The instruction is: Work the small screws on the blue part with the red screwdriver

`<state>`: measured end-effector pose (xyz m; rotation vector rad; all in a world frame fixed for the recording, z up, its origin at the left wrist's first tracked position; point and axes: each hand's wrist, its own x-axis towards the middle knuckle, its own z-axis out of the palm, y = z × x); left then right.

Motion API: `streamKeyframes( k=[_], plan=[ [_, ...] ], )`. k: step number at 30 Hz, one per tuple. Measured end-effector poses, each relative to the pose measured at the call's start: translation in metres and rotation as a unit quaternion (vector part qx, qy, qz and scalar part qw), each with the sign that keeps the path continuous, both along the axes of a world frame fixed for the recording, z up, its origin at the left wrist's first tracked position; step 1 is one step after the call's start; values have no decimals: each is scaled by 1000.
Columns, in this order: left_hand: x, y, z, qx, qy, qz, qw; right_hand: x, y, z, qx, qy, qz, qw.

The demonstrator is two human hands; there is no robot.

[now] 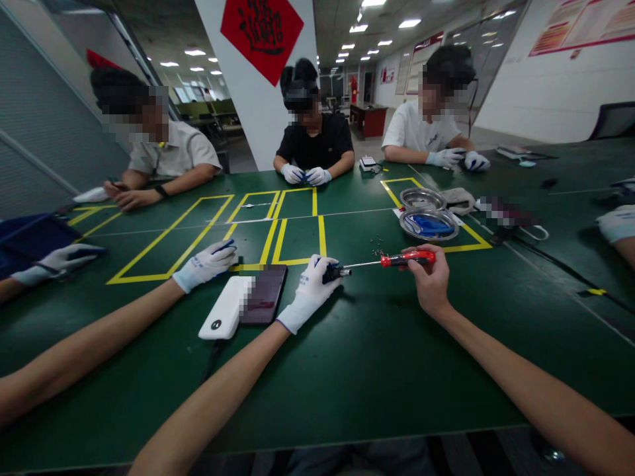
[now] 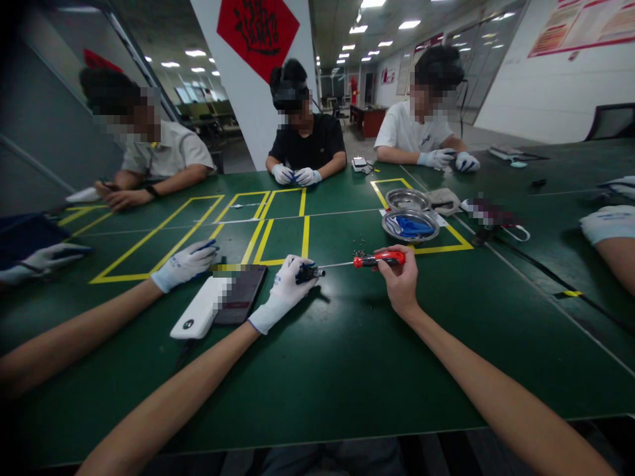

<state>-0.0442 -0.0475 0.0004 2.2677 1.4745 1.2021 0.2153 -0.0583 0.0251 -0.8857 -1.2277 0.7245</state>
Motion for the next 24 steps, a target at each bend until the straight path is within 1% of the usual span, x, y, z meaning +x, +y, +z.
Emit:
streamKeyframes(
  k=[7,13,19,22,24],
  plan=[
    [-1,-1,0,2,24,-22,999,-2,-6,4,19,-36,20,999],
    [-1,-2,-1,0,22,-25,999,-2,-4,2,4,-50,-8,999],
    [-1,0,-2,-8,15,-26,1000,-1,-2,-2,19,-61,-8,998],
    [-1,0,-1,-13,7,-24,1000,0,1,-4,17,-59,-40,997],
    [-1,-1,1,-17,-5,-17,1000,2,6,-7,14,-37,-69,997]
  ],
)
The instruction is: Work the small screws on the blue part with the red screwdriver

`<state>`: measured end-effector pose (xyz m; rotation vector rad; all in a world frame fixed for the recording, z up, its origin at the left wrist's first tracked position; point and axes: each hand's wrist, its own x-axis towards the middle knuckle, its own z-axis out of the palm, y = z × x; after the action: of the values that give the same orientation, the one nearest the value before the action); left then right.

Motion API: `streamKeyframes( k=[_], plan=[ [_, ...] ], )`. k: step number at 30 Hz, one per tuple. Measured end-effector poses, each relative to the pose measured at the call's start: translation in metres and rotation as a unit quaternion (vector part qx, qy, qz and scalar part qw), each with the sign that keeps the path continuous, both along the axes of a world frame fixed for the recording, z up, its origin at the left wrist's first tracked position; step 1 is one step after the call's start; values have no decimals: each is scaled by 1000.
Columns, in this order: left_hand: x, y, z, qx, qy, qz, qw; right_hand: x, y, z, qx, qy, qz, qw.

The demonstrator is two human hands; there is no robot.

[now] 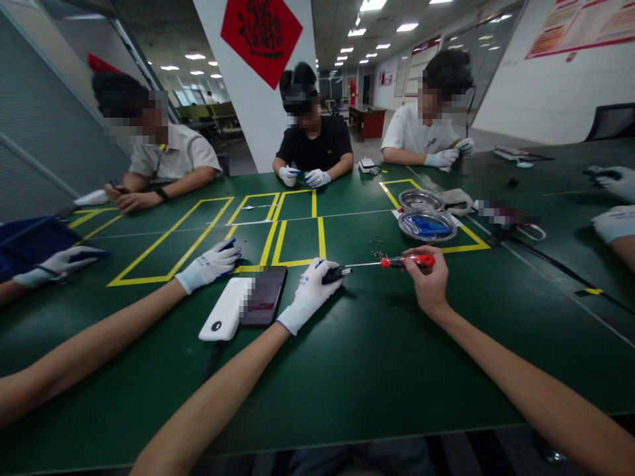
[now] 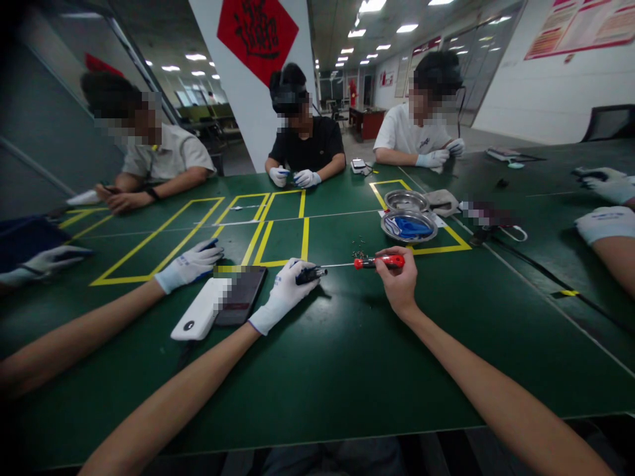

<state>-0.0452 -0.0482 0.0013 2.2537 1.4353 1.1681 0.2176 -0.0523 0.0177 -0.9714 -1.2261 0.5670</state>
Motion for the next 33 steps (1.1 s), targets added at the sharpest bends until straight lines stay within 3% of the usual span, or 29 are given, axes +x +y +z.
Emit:
streamKeyframes(
  k=[4,8,11,15,17,20,23,25,28,33],
  plan=[
    [-2,1,2,-26,-57,24,998,5,12,-9,-22,69,-17,997],
    [-5,8,-1,-104,-196,45,974,4,16,-17,-84,125,13,989],
    [-6,17,-7,-164,-327,42,930,1,13,-18,-124,131,44,983],
    [-9,30,-11,-252,-473,30,844,0,8,-14,-150,124,60,979],
    [-15,39,-9,-259,-493,30,830,0,7,-12,-163,120,63,977],
    [-34,64,1,-197,-442,63,873,1,6,-10,-169,110,72,977],
    [-65,98,13,-94,-324,137,931,2,6,-11,-162,100,74,979],
    [-89,118,18,-63,-228,196,952,2,6,-12,-162,95,78,979],
    [-123,138,18,-80,-129,264,953,2,8,-14,-159,96,76,980],
    [-160,151,12,-129,-70,346,927,2,11,-17,-158,95,67,981]
  ],
)
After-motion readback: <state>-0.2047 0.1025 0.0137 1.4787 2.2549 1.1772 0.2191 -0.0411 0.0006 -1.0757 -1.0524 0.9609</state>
